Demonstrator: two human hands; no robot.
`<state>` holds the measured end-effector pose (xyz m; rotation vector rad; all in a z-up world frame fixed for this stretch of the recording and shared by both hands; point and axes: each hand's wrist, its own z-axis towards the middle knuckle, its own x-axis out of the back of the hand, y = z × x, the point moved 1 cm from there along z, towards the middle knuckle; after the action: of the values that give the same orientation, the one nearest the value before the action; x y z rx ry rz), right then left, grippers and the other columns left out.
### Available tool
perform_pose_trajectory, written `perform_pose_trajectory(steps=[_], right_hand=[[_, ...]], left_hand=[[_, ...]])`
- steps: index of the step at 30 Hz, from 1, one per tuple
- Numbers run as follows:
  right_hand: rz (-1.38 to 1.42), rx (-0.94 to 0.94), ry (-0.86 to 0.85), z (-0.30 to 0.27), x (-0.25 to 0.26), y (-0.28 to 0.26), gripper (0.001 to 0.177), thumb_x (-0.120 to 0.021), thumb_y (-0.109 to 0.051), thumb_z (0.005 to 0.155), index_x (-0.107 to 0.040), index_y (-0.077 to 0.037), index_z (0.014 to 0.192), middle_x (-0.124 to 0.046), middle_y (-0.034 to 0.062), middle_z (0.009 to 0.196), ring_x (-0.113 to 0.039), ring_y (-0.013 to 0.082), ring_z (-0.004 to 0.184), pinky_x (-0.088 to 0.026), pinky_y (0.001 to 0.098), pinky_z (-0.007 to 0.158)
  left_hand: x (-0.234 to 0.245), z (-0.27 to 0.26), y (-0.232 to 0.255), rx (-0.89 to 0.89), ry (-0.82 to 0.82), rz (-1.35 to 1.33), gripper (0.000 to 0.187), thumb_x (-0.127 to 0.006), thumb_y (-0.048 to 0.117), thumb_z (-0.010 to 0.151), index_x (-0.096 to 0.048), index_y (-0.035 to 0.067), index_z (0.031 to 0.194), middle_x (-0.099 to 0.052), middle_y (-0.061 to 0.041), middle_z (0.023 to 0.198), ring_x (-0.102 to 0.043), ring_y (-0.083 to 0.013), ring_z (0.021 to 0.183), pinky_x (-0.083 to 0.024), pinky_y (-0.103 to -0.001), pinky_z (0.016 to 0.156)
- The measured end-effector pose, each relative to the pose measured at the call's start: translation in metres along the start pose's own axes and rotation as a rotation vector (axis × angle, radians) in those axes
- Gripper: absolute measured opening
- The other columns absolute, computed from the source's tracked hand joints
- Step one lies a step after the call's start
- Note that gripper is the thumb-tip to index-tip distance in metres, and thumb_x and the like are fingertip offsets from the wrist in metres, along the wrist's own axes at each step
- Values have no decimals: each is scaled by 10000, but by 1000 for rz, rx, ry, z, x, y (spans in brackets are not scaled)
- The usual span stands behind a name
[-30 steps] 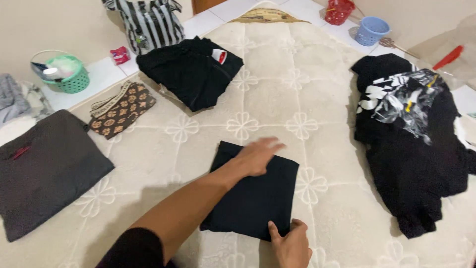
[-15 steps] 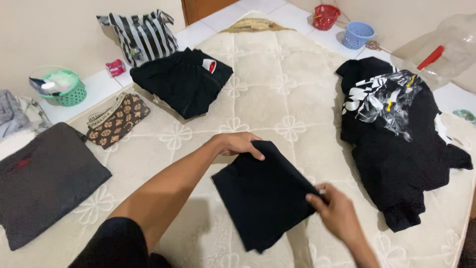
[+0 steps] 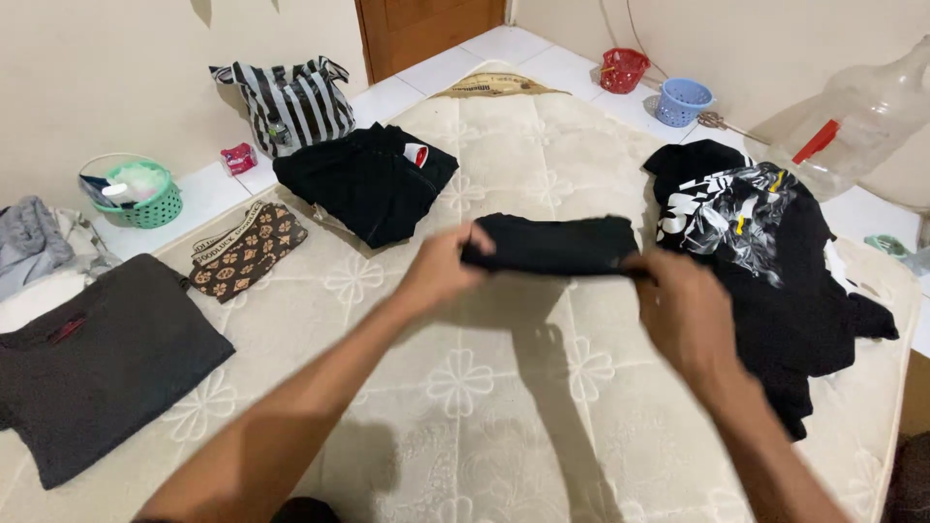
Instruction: Folding various t-shirts and garments on a bed surface.
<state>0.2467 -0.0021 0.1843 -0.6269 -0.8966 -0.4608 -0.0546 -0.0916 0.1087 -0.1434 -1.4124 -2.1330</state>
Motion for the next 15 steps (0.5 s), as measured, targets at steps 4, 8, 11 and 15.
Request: perform_pose_trajectory(steps=[4,8,11,15], right_hand=[[3,16,48,-113,-68,5,211,-700,-8,818,-753,-94,1003,-731,145,1018,-678,354,988,-544,457,859],[104,-96,-171,-252,-180,53,198,-752,-49,771,-766,-99,962,-677,190,1199,-645,368,1141,-528,443,955],[147,-205,-306,-297,-221,81,269,-829,-131,713,-800,-125,980,-599,248,1336,-593,425,1220,-491,508,986],[380,-637,-222,-264,-201,58,428,-742,-223,838,-690,-57,1229,-660,169,1188,-712,293,1091,-589,400,930]], left_hand=[[-19,-115,-2,159,-70,177,289,-709,-114,642,-591,84,816,-694,-109,1094,-624,-265,1139,-502,-409,970],[-44,-217,-27,224,-313,313,282,-823,56,680,-631,97,882,-571,-191,1258,-524,-412,1244,-424,-507,1020],[-55,-241,-32,317,-284,236,298,-832,61,667,-679,51,922,-569,-224,1256,-513,-447,1217,-427,-524,972],[-77,-225,-56,651,1,215,314,-729,183,824,-662,48,1100,-702,-121,1037,-684,-280,1020,-556,-393,917]])
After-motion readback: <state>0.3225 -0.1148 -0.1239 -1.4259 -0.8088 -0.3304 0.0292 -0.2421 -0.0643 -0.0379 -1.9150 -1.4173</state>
